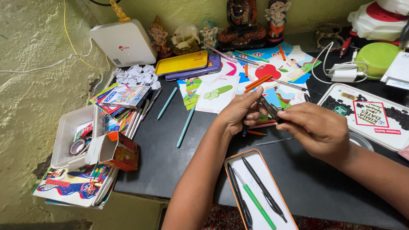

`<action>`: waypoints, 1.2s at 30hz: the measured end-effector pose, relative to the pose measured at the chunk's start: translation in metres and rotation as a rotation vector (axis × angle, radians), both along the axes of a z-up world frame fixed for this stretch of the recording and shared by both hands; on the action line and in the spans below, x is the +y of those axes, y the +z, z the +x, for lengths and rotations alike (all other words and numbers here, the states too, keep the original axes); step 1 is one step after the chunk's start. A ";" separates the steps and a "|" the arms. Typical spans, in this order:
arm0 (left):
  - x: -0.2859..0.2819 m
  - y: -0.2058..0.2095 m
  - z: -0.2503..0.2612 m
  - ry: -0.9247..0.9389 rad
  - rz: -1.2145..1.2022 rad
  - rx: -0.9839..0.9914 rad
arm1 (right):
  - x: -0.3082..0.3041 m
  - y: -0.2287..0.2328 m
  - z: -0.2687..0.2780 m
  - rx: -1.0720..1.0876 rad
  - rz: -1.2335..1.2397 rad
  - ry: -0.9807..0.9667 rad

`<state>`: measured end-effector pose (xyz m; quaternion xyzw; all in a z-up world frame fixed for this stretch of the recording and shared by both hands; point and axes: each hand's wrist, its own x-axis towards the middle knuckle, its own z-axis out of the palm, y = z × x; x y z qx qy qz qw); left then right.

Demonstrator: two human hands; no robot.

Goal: The person repeatedly assembles and disassembles a retractable pen, handling the barrel, cap, and internal components. They also pick up and place down other pens from a metal tin on the table.

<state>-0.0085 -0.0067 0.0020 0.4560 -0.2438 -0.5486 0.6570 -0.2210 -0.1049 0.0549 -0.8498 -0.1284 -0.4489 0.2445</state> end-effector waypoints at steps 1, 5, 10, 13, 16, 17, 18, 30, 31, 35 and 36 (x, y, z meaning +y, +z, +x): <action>0.000 0.001 -0.001 0.001 0.007 -0.010 | 0.000 0.000 0.000 0.000 0.002 -0.004; 0.000 0.003 -0.003 0.013 0.038 -0.027 | -0.002 -0.001 0.000 -0.002 -0.003 -0.028; -0.002 -0.002 0.000 0.031 0.029 -0.025 | -0.013 -0.003 -0.002 0.024 -0.025 -0.116; -0.004 -0.008 0.003 0.077 0.029 -0.012 | -0.021 -0.003 -0.001 -0.008 -0.207 -0.208; -0.006 -0.013 0.008 0.128 0.027 -0.031 | -0.032 0.002 0.004 -0.031 -0.424 -0.212; -0.007 -0.015 0.010 0.139 0.029 -0.034 | -0.034 0.003 0.005 -0.032 -0.484 -0.233; -0.008 -0.016 0.011 0.149 0.030 -0.037 | -0.035 0.004 0.005 -0.033 -0.544 -0.254; -0.008 -0.019 0.014 0.273 0.006 -0.025 | -0.026 0.004 0.007 0.138 -0.726 -0.588; -0.008 -0.018 0.013 0.270 0.005 -0.025 | -0.026 0.001 0.007 0.179 -0.710 -0.590; -0.004 -0.012 0.013 0.312 -0.090 -0.068 | -0.029 -0.017 0.007 0.305 -0.507 -0.563; -0.002 -0.010 0.013 0.335 -0.146 -0.083 | -0.029 -0.023 0.011 0.305 -0.393 -0.522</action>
